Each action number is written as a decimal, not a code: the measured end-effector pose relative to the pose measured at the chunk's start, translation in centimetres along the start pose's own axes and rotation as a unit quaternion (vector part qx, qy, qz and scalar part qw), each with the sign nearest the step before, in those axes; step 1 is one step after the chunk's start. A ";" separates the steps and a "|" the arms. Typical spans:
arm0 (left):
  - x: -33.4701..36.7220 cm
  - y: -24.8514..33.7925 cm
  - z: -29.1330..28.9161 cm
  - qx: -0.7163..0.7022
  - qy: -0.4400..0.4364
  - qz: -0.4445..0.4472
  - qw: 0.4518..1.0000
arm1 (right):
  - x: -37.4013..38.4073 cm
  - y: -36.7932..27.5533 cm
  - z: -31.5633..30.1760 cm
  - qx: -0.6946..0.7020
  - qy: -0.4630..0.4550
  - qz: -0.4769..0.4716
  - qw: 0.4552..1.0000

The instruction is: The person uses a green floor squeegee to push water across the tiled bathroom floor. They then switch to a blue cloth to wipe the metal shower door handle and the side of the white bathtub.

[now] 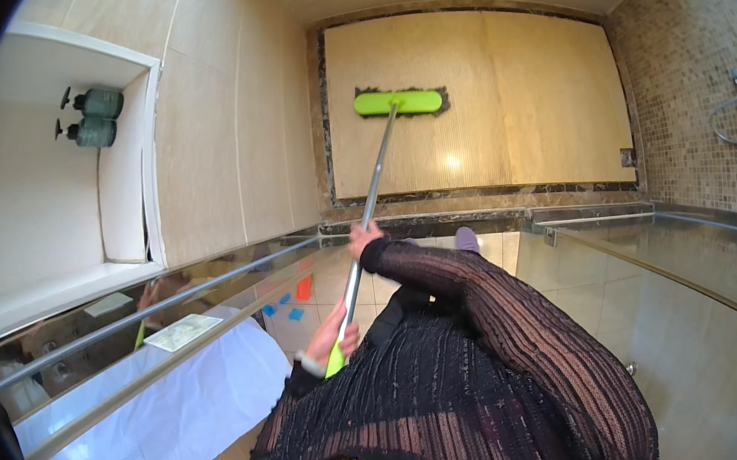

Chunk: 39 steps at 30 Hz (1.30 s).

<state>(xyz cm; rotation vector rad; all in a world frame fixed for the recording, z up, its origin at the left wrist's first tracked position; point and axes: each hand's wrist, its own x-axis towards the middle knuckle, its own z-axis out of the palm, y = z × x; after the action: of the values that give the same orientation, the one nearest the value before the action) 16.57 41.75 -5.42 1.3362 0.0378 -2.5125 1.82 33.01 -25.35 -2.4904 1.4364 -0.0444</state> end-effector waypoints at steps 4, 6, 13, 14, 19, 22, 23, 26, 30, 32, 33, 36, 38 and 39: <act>-5.3 -6.0 -5.5 0.505 0.051 0.251 0.824 | -3.4 -8.6 2.2 0.075 0.022 -0.147 0.986; -6.0 -8.7 -7.9 0.554 0.094 0.291 0.775 | -4.0 -9.8 0.5 0.069 -0.044 -0.194 0.977; 0.1 -2.2 1.1 0.021 0.041 0.071 0.996 | 0.9 -0.2 3.6 0.025 0.076 -0.138 0.987; 2.1 -0.8 1.3 0.010 0.023 0.088 0.996 | 2.7 2.4 3.4 0.076 0.082 -0.092 0.989; 14.1 10.3 3.9 0.033 -0.036 0.148 0.988 | 8.2 10.3 -6.3 0.009 0.054 0.074 0.996; 16.7 14.0 6.6 -0.017 -0.032 0.163 0.986 | 9.8 12.7 -7.0 0.032 0.166 0.113 0.979; 16.1 14.2 7.5 -0.025 -0.029 0.174 0.984 | 9.9 12.9 -7.4 0.034 0.168 0.113 0.979; 14.1 10.9 5.4 -0.087 -0.045 0.148 0.984 | 8.9 10.8 -7.5 0.013 0.101 0.049 0.994; 5.8 3.1 1.7 -0.089 -0.036 0.091 0.991 | 5.0 3.7 -6.8 0.043 -0.084 -0.077 0.993; 1.1 -1.6 1.3 -0.102 -0.015 0.025 0.994 | 2.8 0.4 -3.3 0.071 -0.041 -0.114 0.990; -1.6 -3.5 2.3 -0.111 0.012 -0.005 0.994 | 2.0 -0.4 -2.0 0.071 -0.043 -0.132 0.988; -6.0 -11.1 -2.3 -0.149 -0.050 0.053 0.986 | 0.1 -2.0 -0.5 0.100 -0.141 -0.261 0.950; -8.7 -11.4 -0.4 0.026 0.130 0.092 0.987 | -1.8 -4.0 -1.3 0.122 -0.151 -0.283 0.939; -9.8 -11.0 0.4 0.105 0.182 0.091 0.973 | -2.9 -4.5 -1.2 0.136 -0.135 -0.276 0.942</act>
<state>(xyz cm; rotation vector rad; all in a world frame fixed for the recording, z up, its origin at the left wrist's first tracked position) 18.44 54.57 1.56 1.7811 -0.2675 -2.1390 3.99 37.34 -22.81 -2.4615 0.5561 -0.0063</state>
